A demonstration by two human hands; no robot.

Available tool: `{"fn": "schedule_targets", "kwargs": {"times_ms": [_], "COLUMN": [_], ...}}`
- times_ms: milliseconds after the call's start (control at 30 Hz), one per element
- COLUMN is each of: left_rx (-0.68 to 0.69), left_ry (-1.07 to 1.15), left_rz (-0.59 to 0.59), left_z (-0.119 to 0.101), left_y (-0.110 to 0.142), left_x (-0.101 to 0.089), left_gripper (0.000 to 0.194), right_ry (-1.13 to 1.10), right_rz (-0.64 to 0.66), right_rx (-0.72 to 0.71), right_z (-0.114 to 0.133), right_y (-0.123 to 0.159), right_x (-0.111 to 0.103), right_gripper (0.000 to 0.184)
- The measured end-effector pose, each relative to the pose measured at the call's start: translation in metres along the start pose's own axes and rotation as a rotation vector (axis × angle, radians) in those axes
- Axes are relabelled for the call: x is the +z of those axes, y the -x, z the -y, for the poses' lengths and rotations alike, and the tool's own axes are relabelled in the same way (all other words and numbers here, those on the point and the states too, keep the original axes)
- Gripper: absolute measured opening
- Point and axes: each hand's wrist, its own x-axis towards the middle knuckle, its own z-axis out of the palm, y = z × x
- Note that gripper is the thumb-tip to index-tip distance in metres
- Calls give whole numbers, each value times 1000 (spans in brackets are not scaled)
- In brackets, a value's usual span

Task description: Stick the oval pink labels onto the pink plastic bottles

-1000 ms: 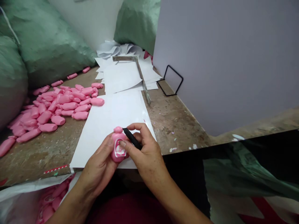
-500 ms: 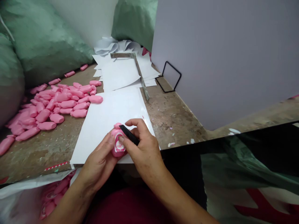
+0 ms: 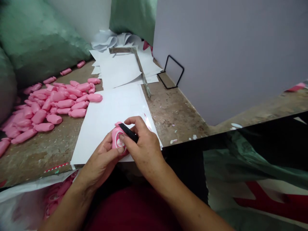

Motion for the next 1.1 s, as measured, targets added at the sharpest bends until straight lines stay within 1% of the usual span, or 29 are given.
{"fn": "schedule_targets", "kwargs": {"times_ms": [67, 167, 233, 267, 333, 433, 500, 567, 633, 700, 833, 867, 933, 1000, 1033, 1100], "left_rx": [5, 11, 6, -3, -40, -87, -71, -40, -31, -56, -140, -146, -129, -83, -57, -9], "left_ry": [1, 5, 13, 21, 38, 48, 39, 7, -40, -64, 3, 27, 48, 12, -36, -205], "left_rz": [2, 6, 3, 4, 16, 43, 49, 51, 59, 72, 80, 77, 52, -17, -83, -288], "left_z": [0, -1, -2, -2, -4, -4, -4, -3, -3, -3, -8, -10, -18, -31, -39, -56], "left_y": [0, -1, 0, 0, 2, 4, 5, 6, 7, 8, 9, 10, 14, 28, 40, 75], "left_x": [1, 3, 3, 3, 1, -1, 1, 3, 4, 4, -2, -5, -16, -35, -49, -83], "left_gripper": [59, 55, 52, 51, 52, 52, 47, 46, 47, 53, 69, 69, 61, 54, 55, 59], "right_ry": [142, 365, 443, 454, 407, 181, 29, -65, -125, -160, -212, -218, -198, -141, -96, 39], "right_rz": [-28, -81, -107, -121, -140, -96, -33, 17, 45, 47, 32, 22, -11, -28, -23, -11], "right_rx": [-85, -293, -388, -402, -352, -186, -104, -57, -27, -38, -61, -56, -53, -63, -79, -138], "right_z": [1, 2, 1, 1, 0, 1, 3, 5, 5, 2, -5, -7, -11, -14, -15, -18], "right_y": [1, 3, 2, 0, -2, -4, -4, -5, -7, -12, -17, -17, -17, -17, -17, -16], "right_x": [1, -1, -6, -10, -19, -26, -24, -18, -14, -13, -14, -15, -17, -21, -24, -31], "right_gripper": [25, 23, 22, 20, 18, 15, 16, 22, 23, 20, 23, 24, 25, 25, 26, 26]}}
